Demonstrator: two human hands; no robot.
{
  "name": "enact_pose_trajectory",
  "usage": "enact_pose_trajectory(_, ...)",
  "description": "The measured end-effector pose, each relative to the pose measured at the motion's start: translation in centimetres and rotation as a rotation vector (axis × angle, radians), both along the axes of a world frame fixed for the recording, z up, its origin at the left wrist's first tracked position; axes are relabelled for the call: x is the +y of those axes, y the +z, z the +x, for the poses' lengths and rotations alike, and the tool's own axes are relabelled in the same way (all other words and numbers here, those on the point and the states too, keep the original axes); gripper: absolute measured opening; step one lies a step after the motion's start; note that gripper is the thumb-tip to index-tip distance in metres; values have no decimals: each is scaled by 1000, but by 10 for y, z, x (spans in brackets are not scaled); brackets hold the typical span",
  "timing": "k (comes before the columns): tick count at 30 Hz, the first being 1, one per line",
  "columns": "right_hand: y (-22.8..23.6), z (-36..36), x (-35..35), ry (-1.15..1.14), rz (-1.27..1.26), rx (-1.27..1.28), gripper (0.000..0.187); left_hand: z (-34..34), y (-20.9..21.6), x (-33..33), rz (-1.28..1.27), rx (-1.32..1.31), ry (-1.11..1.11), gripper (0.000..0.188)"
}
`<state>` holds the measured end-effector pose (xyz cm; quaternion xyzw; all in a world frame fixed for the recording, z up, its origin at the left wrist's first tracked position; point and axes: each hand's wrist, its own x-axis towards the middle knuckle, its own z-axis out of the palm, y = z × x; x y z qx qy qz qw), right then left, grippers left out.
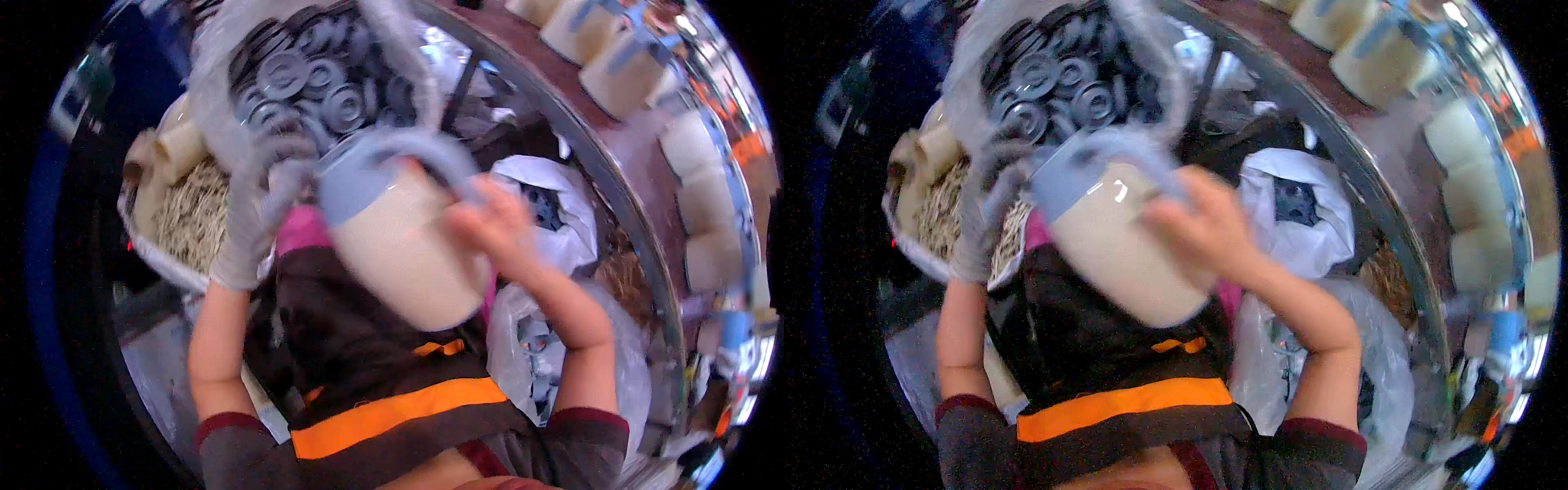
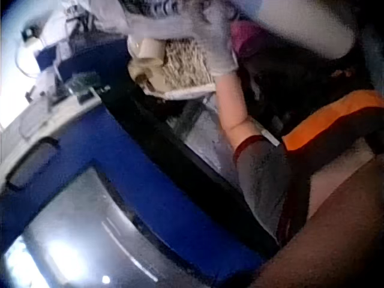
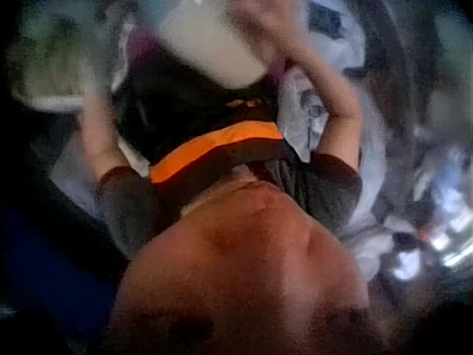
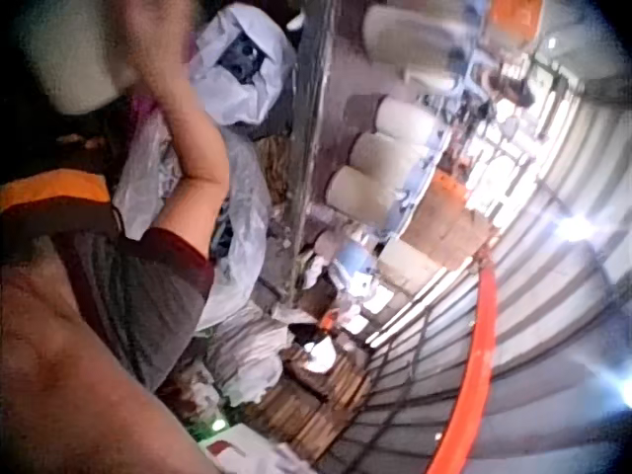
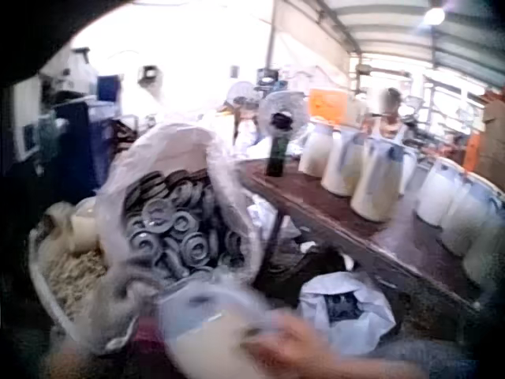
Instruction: The person sits on the floor and repeatedly assembles plastic pitchers by attaching gray lids to white bodies. They pick up a pitcher body, place a lid on top, and then set the assembled unit aside. The process is repeated multiple times with identical components.
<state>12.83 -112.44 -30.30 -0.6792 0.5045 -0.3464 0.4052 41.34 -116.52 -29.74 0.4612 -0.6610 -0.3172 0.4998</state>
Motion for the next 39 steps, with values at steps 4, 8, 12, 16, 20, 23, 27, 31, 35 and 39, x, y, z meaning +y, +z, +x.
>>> enact_pose_trajectory(4, -29, -211, 4, -865, -603, 506, 33, 100, -18, 0, -65, -491, 344, 35)
enact_pose_trajectory(8, -103, -296, -11, -840, -335, 657, 34, 258, -85, 52, 687, -1294, 475, 46)
enact_pose_trajectory(12, -107, -321, -15, -833, -226, 779, 35, 286, -165, 136, 1232, -1358, 230, 36)
enact_pose_trajectory(16, -112, -333, -49, -790, -205, 864, 36, 335, -340, 224, 1044, -1178, 267, 47)
enact_pose_trajectory(20, -104, -277, -68, -712, -398, 893, 37, 342, -350, 239, 1094, -1048, 194, 46)
enact_pose_trajectory(23, -90, -169, -88, -515, -492, 692, 38, 258, -173, 184, 997, -1061, 465, 41)
enact_pose_trajectory(27, -103, 49, -75, -7, -277, 220, 40, 219, -56, 161, 397, -1099, 543, 28)
enact_pose_trajectory(31, -77, 174, -15, 425, -188, 10, 107, 132, 9, 124, 170, -962, 409, 20)
enact_pose_trajectory(35, -56, 182, -6, 372, -282, -172, 115, 58, 39, 116, -10, -818, 79, 24)
enact_pose_trajectory(39, -55, 114, -6, 566, 63, -390, 114, 32, 41, 91, -115, -876, -122, 39)
